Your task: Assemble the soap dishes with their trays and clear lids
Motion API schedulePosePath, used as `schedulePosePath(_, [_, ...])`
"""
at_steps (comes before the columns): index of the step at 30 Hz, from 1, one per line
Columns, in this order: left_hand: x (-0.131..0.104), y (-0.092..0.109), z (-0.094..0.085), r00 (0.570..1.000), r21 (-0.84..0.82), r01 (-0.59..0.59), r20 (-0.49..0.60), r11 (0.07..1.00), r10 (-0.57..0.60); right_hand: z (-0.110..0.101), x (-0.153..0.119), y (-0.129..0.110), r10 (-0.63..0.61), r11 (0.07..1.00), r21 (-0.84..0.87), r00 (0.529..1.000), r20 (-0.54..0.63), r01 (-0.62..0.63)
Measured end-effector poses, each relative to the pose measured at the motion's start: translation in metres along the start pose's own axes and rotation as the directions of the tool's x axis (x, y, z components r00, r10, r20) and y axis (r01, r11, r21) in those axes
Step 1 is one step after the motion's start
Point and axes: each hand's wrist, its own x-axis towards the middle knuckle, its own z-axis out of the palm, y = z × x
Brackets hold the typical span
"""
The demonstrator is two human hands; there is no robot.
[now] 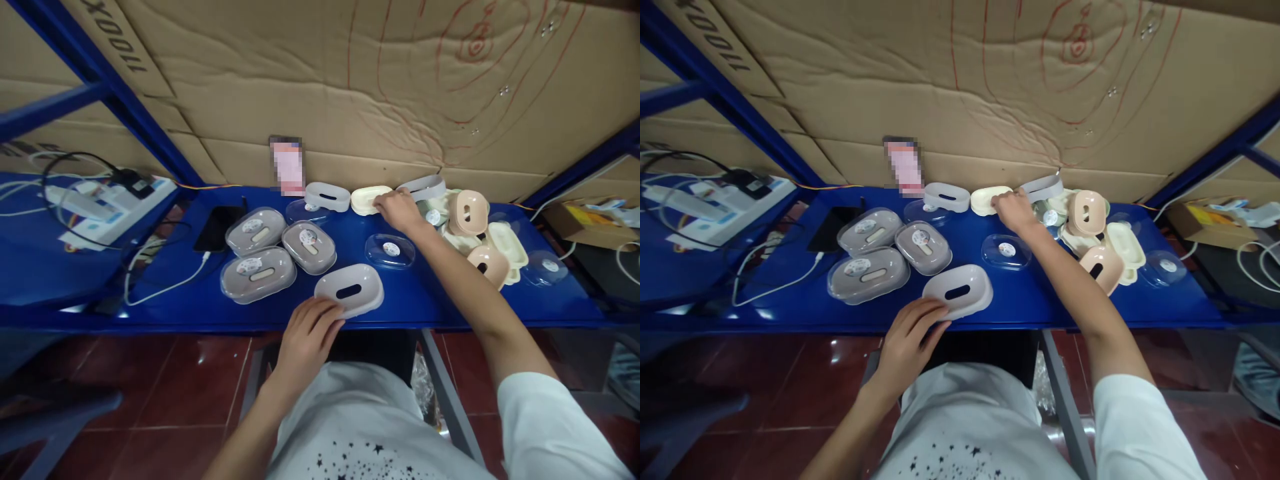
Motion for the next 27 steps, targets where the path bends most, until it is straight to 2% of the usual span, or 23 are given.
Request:
schedulePosePath(4, [-0.007,0.000,-0.012,0.998,-0.047,0.049,-0.046,0.998,-0.051,0.007,-0.010,0.001,-0.014,1.000,0.004,1.000,-0.007,0.014])
schedulePosePath(10, [-0.012,0.000,-0.012,0.996,-0.059,0.053,-0.062,0.997,-0.056,0.007,-0.024,0.003,-0.052,0.999,0.000,0.998,0.019,0.052])
schedulePosePath(13, [-0.012,0.001,-0.017,0.994,-0.039,0.050,-0.095,0.998,-0.054,-0.005,-0.039,-0.004,-0.096,0.994,0.036,0.992,-0.083,0.100])
schedulePosePath(17, [-0.010,0.002,-0.030,0.987,-0.005,0.067,-0.145,0.998,-0.067,-0.021,-0.100,-0.036,-0.232,0.951,0.137,0.935,-0.266,0.275])
schedulePosePath(19, [-0.010,0.001,-0.034,0.985,0.006,0.073,-0.156,0.997,-0.071,-0.022,-0.140,-0.058,-0.292,0.918,0.180,0.910,-0.295,0.353])
schedulePosePath(22, [-0.008,-0.001,-0.034,0.987,0.015,0.056,-0.151,0.998,-0.053,-0.010,-0.187,-0.086,-0.345,0.869,0.256,0.890,-0.300,0.423])
schedulePosePath(24, [-0.005,-0.003,-0.030,0.990,0.016,0.038,-0.135,0.999,-0.035,0.002,-0.204,-0.097,-0.340,0.852,0.307,0.894,-0.292,0.425])
schedulePosePath(27, [0.002,-0.005,-0.022,0.995,0.019,0.013,-0.097,1.000,-0.011,0.014,-0.215,-0.096,-0.312,0.830,0.388,0.910,-0.275,0.401])
